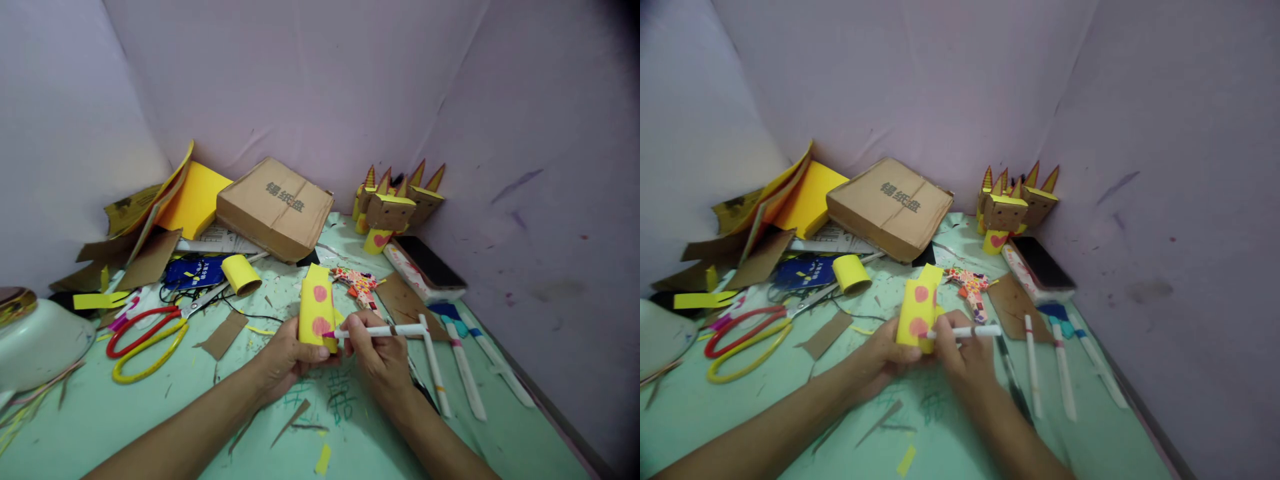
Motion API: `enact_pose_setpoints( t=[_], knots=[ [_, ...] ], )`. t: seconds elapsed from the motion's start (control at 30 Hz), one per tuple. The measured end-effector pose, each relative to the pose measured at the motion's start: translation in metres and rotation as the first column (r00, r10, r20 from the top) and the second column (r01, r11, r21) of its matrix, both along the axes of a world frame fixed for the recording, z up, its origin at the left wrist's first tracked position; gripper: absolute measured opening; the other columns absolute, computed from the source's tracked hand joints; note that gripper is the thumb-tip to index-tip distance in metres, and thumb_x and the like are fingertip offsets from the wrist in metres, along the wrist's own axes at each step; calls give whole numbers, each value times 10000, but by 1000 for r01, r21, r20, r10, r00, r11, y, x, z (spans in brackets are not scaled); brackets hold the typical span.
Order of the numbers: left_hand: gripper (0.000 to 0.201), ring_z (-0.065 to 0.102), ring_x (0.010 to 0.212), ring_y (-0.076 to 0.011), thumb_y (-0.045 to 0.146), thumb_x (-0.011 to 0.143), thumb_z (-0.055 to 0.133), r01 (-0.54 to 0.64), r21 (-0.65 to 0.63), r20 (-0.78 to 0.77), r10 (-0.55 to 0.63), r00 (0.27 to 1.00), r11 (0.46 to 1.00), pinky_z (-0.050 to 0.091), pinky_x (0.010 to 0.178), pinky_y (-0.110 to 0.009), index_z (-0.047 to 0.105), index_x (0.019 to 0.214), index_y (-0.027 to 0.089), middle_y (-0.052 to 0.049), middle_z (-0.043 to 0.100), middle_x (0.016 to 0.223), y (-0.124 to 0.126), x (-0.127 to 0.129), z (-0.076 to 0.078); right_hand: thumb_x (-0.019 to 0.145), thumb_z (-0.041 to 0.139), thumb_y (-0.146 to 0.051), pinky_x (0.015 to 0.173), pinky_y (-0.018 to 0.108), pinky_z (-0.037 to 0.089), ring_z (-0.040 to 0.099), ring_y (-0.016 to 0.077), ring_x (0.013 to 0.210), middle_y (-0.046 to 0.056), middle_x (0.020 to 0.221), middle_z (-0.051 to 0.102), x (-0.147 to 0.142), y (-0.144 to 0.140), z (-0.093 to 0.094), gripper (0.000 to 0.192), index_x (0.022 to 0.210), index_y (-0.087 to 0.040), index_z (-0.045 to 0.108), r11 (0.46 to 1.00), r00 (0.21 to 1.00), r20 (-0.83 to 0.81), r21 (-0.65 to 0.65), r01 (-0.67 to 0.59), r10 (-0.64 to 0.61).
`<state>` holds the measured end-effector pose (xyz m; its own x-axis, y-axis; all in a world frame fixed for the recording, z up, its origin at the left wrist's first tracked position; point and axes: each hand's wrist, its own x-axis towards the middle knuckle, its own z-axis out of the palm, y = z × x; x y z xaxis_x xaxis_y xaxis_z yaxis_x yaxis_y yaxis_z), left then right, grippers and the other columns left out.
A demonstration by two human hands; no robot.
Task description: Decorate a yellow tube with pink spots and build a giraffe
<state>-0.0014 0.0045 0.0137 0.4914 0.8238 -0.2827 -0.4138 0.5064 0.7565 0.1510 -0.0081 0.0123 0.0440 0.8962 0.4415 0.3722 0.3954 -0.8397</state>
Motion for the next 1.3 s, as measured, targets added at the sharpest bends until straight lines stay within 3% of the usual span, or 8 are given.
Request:
enact_pose_setpoints(
  t=[0.17, 0.4, 0.63, 0.97, 1.3],
  knots=[
    [570, 622, 901, -241, 123, 483, 806, 9, 8, 23, -9, 1000, 1000, 507, 772, -352, 610, 1018, 110, -115, 676, 961, 1, 0, -4, 912, 452, -375, 453, 223, 374, 503, 110, 461, -25, 501, 542, 1, 0, -3, 341, 671, -185, 600, 997, 997, -8, -4, 71, -72],
    [580, 626, 880, -234, 134, 472, 810, 5, 2, 0, -5, 1000, 1000, 510, 759, -342, 608, 1016, 109, -110, 678, 955, 1, 0, 1, 913, 447, -359, 440, 209, 372, 494, 100, 440, -30, 472, 531, 0, 0, 1, 367, 614, -185, 570, 999, 999, 3, 9, 32, -32],
    [599, 610, 849, -219, 134, 446, 812, -20, -29, -40, 19, 999, 999, 516, 748, -345, 598, 1005, 102, -100, 670, 908, 0, 1, 3, 905, 459, -398, 450, 225, 371, 485, 110, 443, -28, 480, 535, 2, 3, -4, 350, 675, -183, 612, 991, 991, -4, -3, 133, -133],
    [574, 582, 821, -198, 133, 443, 811, -24, -30, -35, 23, 999, 999, 514, 730, -333, 604, 977, 117, -65, 643, 854, 1, 0, 3, 907, 451, -403, 455, 234, 369, 483, 116, 446, -27, 480, 531, 3, 3, -1, 356, 673, -187, 611, 987, 987, 30, 16, 159, -160],
    [614, 586, 884, -220, 133, 457, 811, -3, -22, -9, 3, 1000, 1000, 493, 768, -351, 599, 1033, 118, -104, 654, 960, 0, 1, 6, 914, 438, -391, 473, 242, 367, 487, 120, 460, -22, 478, 526, 5, 1, -2, 378, 639, -185, 597, 988, 985, 76, 10, 152, -152]
  ],
)
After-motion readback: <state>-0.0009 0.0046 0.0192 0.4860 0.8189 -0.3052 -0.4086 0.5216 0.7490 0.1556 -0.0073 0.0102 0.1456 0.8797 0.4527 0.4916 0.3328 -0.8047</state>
